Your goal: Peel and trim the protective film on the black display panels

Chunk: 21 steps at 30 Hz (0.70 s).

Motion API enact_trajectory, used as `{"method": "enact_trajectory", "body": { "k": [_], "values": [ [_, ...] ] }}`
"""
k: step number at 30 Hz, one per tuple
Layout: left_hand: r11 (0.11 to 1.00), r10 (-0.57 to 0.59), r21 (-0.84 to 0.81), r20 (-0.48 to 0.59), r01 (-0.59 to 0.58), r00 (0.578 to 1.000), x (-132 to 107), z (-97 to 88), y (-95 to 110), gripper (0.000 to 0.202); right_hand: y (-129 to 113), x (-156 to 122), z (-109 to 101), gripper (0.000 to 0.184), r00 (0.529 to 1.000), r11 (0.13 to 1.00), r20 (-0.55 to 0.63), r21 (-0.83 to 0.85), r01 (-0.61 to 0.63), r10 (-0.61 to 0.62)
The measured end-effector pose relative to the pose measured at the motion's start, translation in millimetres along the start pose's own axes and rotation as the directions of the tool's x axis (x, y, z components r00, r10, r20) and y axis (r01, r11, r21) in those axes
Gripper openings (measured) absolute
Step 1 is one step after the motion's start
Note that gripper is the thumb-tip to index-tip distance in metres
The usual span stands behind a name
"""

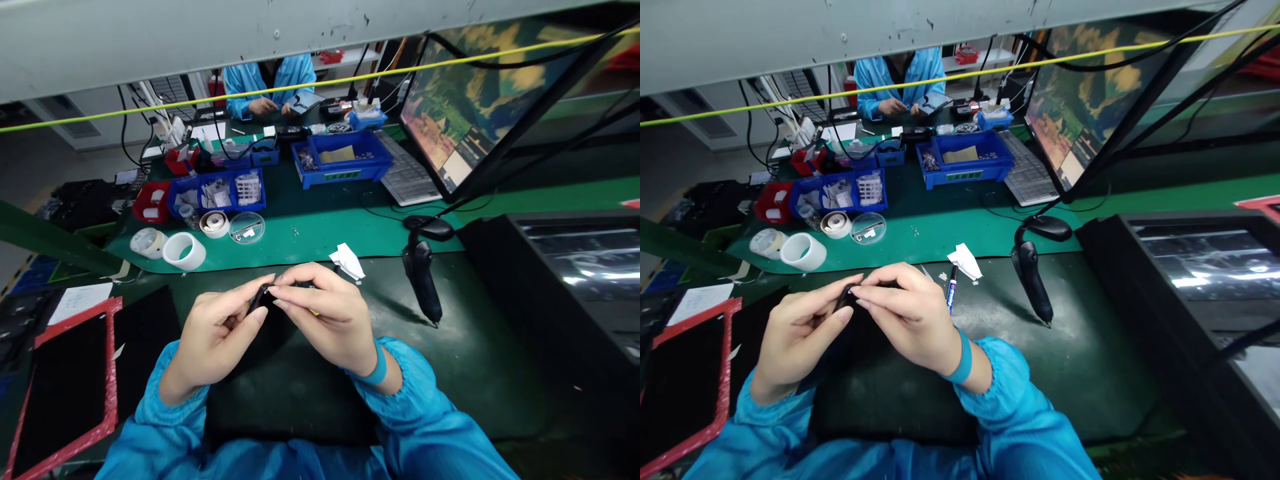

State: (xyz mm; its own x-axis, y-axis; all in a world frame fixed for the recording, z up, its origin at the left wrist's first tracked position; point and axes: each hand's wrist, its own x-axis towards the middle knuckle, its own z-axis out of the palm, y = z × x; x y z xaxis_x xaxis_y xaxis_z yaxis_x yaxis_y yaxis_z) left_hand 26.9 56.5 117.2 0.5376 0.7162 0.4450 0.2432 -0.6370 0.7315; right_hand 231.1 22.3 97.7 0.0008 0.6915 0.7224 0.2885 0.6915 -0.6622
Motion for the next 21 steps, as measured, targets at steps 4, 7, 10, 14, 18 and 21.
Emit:
{"method": "enact_trajectory", "body": {
  "k": [4,7,10,14,18,21],
  "values": [
    [1.000,-0.005,0.005,-0.006,0.005,1.000,-0.1,0.3,0.9,0.045,-0.8,0.8,-0.8,0.030,1.000,1.000,-0.002,0.005,-0.014,0.014],
    [1.000,0.006,0.018,-0.013,-0.005,1.000,-0.2,0.6,1.7,0.045,-1.9,1.0,0.7,0.028,0.999,0.998,-0.017,0.043,-0.047,0.048],
    [0.999,0.024,0.039,-0.015,-0.023,1.000,-1.0,0.5,2.6,0.045,-3.5,-0.3,6.0,0.024,0.993,0.992,-0.065,0.089,-0.094,0.100],
    [0.999,0.016,0.046,-0.003,-0.016,1.000,-2.8,0.1,2.2,0.048,-3.3,-4.0,16.5,0.016,0.977,0.985,-0.162,0.130,-0.115,0.136],
    [0.998,0.015,0.059,0.002,-0.015,1.000,-3.8,-0.7,1.3,0.049,0.0,-6.6,23.7,0.011,0.961,0.977,-0.209,0.145,-0.155,0.183],
    [0.996,0.015,0.084,0.001,-0.015,1.000,-4.2,-1.1,1.0,0.047,1.5,-7.3,26.1,0.007,0.952,0.973,-0.225,0.149,-0.175,0.206]
  ]
}}
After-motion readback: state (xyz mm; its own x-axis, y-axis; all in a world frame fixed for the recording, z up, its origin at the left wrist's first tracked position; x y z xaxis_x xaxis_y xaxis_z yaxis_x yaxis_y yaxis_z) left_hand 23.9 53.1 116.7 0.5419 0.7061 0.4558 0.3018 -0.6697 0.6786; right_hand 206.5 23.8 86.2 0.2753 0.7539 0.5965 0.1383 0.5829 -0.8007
